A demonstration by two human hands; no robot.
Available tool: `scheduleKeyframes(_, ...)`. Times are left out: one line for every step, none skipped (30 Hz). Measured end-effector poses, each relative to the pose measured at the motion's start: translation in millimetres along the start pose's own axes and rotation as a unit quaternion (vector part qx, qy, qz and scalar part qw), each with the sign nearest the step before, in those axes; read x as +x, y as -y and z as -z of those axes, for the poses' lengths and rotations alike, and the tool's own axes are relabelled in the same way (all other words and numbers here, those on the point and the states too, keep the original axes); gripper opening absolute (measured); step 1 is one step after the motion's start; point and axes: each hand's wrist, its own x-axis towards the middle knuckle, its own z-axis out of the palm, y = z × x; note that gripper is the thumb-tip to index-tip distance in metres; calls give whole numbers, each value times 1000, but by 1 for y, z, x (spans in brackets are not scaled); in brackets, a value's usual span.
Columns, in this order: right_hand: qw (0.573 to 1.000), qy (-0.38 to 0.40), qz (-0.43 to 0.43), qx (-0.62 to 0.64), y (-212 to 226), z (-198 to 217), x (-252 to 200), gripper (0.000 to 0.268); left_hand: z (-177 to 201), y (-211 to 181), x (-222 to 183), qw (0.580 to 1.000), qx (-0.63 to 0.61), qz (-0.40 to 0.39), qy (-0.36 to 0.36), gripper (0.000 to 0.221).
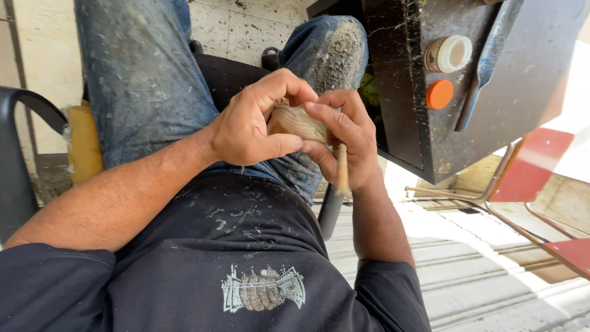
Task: Applying adhesive to the sole of a sneaker using a brush for repair
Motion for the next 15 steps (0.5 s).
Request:
scheduleKeyframes(999, -33, -30, 20, 1, -1, -2, 42, -1, 5, 0, 998, -57, 16, 5, 41)
scheduleKeyframes(995, -66, -62, 41, 2, -2, -5, 39, -2, 11, -1, 993, -114, 33, 11, 50)
scheduleKeyframes(995, -62, -65, 38, -1, -5, -11, 39, -3, 8, 2, 992, -120, 32, 9, 50)
scheduleKeyframes(992, -94, -74, 36, -4, -7, -18, 35, -4, 4, 4, 997, -43, 58, 8, 41)
scheduleKeyframes(988, -126, -83, 35, -6, -10, -24, 31, -5, 1, 5, 996, 34, 85, 7, 32)
scheduleKeyframes(988, -120, -90, 34, -7, -9, -28, 31, -11, 5, 4, 996, 26, 89, 5, 32)
scheduleKeyframes(987, -113, -102, 48, -8, -7, -32, 32, -17, 9, 4, 997, 31, 62, -20, 35)
scheduleKeyframes(986, -110, -110, 59, -10, -6, -34, 32, -21, 13, 5, 998, 40, 30, -43, 37)
scheduleKeyframes(986, -108, -113, 57, -10, -7, -35, 32, -24, 15, 4, 998, 35, 31, -44, 37)
scheduleKeyframes(984, -113, -120, 73, -9, -8, -36, 31, -27, 16, 2, 998, 52, 8, -46, 39)
scheduleKeyframes(981, -119, -128, 88, -9, -8, -37, 31, -30, 18, 1, 996, 69, -15, -49, 42)
scheduleKeyframes(981, -116, -131, 86, -9, -10, -41, 31, -32, 22, 0, 997, 64, -13, -50, 42)
scheduleKeyframes(977, -122, -150, 93, -10, -11, -44, 26, -34, 26, -1, 992, 105, -34, -52, 42)
scheduleKeyframes(972, -129, -168, 102, -11, -13, -47, 21, -35, 29, -2, 986, 147, -53, -55, 42)
scheduleKeyframes(972, -126, -172, 101, -13, -17, -49, 21, -36, 32, -3, 987, 144, -51, -56, 42)
